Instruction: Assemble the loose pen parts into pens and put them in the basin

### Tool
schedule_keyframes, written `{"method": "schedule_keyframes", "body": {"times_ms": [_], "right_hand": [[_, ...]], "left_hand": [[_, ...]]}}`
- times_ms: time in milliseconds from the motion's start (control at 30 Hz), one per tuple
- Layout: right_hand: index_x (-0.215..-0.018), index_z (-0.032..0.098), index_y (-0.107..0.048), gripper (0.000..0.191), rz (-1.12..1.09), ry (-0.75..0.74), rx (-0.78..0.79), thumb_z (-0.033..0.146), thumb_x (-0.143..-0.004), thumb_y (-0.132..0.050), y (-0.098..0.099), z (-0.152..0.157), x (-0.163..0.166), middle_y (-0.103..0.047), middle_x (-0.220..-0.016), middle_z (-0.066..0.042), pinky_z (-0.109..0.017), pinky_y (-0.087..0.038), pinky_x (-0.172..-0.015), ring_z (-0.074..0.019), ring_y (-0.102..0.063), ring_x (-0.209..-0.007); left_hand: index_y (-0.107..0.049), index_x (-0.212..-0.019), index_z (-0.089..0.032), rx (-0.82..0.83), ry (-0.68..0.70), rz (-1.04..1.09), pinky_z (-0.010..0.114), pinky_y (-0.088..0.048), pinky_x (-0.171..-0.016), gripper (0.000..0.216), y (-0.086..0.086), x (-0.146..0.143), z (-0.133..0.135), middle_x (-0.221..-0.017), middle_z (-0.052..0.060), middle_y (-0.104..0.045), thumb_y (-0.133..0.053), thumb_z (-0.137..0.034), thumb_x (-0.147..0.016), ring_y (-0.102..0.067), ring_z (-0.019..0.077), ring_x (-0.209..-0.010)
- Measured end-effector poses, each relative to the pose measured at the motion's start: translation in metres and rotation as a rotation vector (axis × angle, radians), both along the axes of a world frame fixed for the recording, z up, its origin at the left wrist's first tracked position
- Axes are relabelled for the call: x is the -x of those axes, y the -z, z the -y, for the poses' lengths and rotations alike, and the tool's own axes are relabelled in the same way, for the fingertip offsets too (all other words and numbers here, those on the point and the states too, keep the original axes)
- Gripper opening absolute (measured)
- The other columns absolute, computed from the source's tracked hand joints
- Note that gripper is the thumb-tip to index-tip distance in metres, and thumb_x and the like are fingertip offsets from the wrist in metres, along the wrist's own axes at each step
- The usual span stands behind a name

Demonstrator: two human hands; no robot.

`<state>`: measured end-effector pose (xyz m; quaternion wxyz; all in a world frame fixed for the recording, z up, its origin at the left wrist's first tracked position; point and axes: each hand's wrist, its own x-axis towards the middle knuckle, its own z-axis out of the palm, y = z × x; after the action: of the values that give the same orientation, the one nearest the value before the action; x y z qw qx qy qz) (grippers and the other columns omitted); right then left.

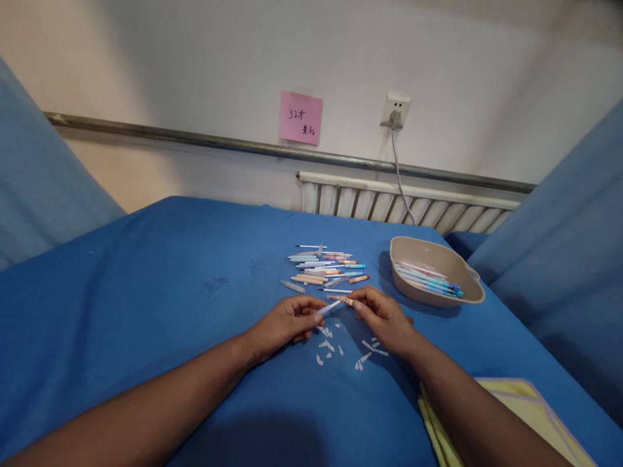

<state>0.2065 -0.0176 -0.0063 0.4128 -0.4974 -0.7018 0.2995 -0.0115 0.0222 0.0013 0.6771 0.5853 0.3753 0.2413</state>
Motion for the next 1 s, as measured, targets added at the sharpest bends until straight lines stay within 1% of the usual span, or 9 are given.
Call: {"method": "schedule_keyframes", "body": {"times_ms": [133, 333, 567, 733, 867, 1000], "right_hand": [[-0.096, 0.022, -0.066, 0.024, 0.013, -0.026, -0.059, 0.035, -0.088, -0.048, -0.002, -0.002, -0.004, -0.061, -0.086, -0.004, -0.029, -0.044, -0.074, -0.0165, -0.056, -0.08], [-0.098, 0.024, -0.067, 0.023, 0.046, -0.054, -0.092, 0.029, -0.088, -0.047, -0.001, -0.004, -0.009, -0.062, -0.089, -0.005, -0.033, -0.045, -0.079, -0.0179, -0.057, -0.085], [-0.1, 0.024, -0.065, 0.021, 0.096, -0.092, -0.152, 0.027, -0.088, -0.048, -0.002, 0.002, -0.004, -0.06, -0.086, -0.005, -0.033, -0.046, -0.076, -0.0183, -0.057, -0.083], [-0.098, 0.024, -0.064, 0.019, 0.135, -0.147, -0.182, 0.024, -0.088, -0.048, -0.003, 0.008, 0.004, -0.061, -0.088, -0.004, -0.031, -0.047, -0.076, -0.0171, -0.057, -0.084], [-0.096, 0.022, -0.063, 0.016, 0.134, -0.142, -0.215, 0.022, -0.088, -0.049, -0.003, 0.01, 0.006, -0.061, -0.086, -0.004, -0.029, -0.046, -0.074, -0.016, -0.057, -0.081], [-0.091, 0.022, -0.062, 0.014, 0.189, -0.129, -0.199, 0.023, -0.089, -0.048, -0.003, 0.009, 0.005, -0.061, -0.083, -0.003, -0.026, -0.044, -0.071, -0.0152, -0.057, -0.08]], "left_hand": [[-0.063, -0.098, -0.014, -0.027, 0.005, -0.035, 0.018, -0.028, -0.044, 0.036, -0.002, -0.002, 0.002, -0.071, 0.0, -0.06, -0.067, -0.036, -0.071, -0.044, 0.0056, -0.049], [-0.064, -0.097, -0.014, -0.08, 0.018, -0.054, 0.018, -0.028, -0.045, 0.033, -0.004, -0.002, 0.003, -0.068, 0.0, -0.058, -0.065, -0.035, -0.073, -0.042, 0.0056, -0.048], [-0.062, -0.102, -0.015, -0.163, 0.097, -0.124, 0.018, -0.03, -0.047, 0.031, -0.001, -0.001, 0.005, -0.063, -0.003, -0.053, -0.06, -0.035, -0.078, -0.041, 0.0067, -0.05], [-0.062, -0.102, -0.015, -0.217, 0.153, -0.16, 0.018, -0.032, -0.049, 0.031, 0.0, -0.001, 0.008, -0.068, -0.002, -0.055, -0.057, -0.037, -0.08, -0.042, 0.0069, -0.054], [-0.062, -0.103, -0.015, -0.206, 0.19, -0.139, 0.018, -0.035, -0.052, 0.033, 0.0, -0.001, 0.009, -0.071, -0.002, -0.056, -0.055, -0.038, -0.081, -0.044, 0.0075, -0.057], [-0.062, -0.104, -0.016, -0.233, 0.206, -0.14, 0.018, -0.036, -0.054, 0.032, 0.0, 0.0, 0.011, -0.074, -0.001, -0.056, -0.054, -0.039, -0.082, -0.044, 0.0077, -0.06]]}}
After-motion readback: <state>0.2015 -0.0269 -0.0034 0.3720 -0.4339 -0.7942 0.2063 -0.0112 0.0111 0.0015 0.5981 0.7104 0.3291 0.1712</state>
